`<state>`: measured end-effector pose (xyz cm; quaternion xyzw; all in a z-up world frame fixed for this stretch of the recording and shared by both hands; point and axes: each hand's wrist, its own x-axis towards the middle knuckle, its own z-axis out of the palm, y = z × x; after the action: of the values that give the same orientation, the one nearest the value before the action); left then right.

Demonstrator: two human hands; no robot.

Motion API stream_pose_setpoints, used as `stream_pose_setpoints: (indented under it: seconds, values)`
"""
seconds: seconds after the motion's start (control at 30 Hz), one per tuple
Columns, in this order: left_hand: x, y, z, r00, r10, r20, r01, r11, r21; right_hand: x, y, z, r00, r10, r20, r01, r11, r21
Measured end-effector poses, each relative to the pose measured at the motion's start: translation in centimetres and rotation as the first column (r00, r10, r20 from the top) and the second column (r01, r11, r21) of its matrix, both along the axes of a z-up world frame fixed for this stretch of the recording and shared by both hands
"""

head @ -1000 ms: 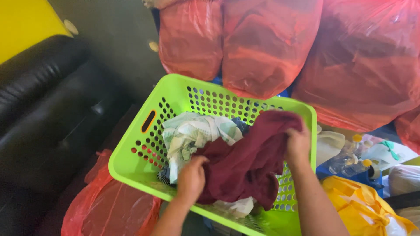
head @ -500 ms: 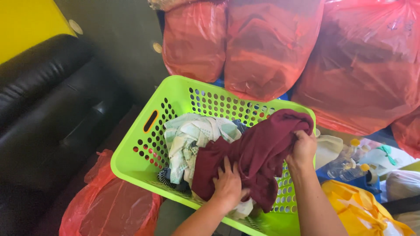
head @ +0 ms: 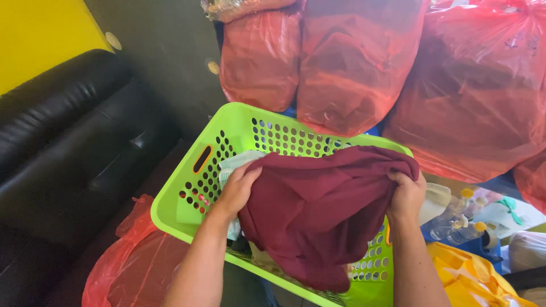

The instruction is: The person folds various pieces of clothing, including a maroon shirt, a white cloth, a patterned garment, a dark green shirt, a beige shirt, a blue shirt, and a black and white patterned shirt. They fold each item by hand and place it into a green laundry basket.

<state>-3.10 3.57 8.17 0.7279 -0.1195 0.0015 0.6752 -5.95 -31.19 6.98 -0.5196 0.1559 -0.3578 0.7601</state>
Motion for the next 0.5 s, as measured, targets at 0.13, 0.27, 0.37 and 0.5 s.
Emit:
stream_pose_setpoints:
  seconds: [0.13, 0.27, 0.37, 0.5]
  values:
    - [0.9, -1.5, 2.6, 0.976, -0.072, 0.204, 0.038, 0.986, 0.165, -0.3, 0.2, 0.3, 1.0, -0.001, 0.022, 0.004, 0.991, -0.136]
    - [-1.1, -6.5, 3.6, 0.918, -0.3, 0.259, 0.224, 0.932, 0.284, -1.0, 4.4, 0.5, 0.893, 0.447, -0.044, -0.361, 0.656, -0.662]
    - [-2.1, -8.8, 4.9, 0.811, -0.414, 0.415, 0.26, 0.889, 0.378, -1.0, 6.6, -1.1, 0.855, 0.493, -0.16, -0.42, 0.478, -0.771]
    - [-1.5, -9.1, 1.3, 0.694, 0.141, 0.706, -0.4, 0.89, 0.216, 1.0, 3.6, -5.6, 0.93, 0.289, -0.228, -0.366, 0.792, -0.489]
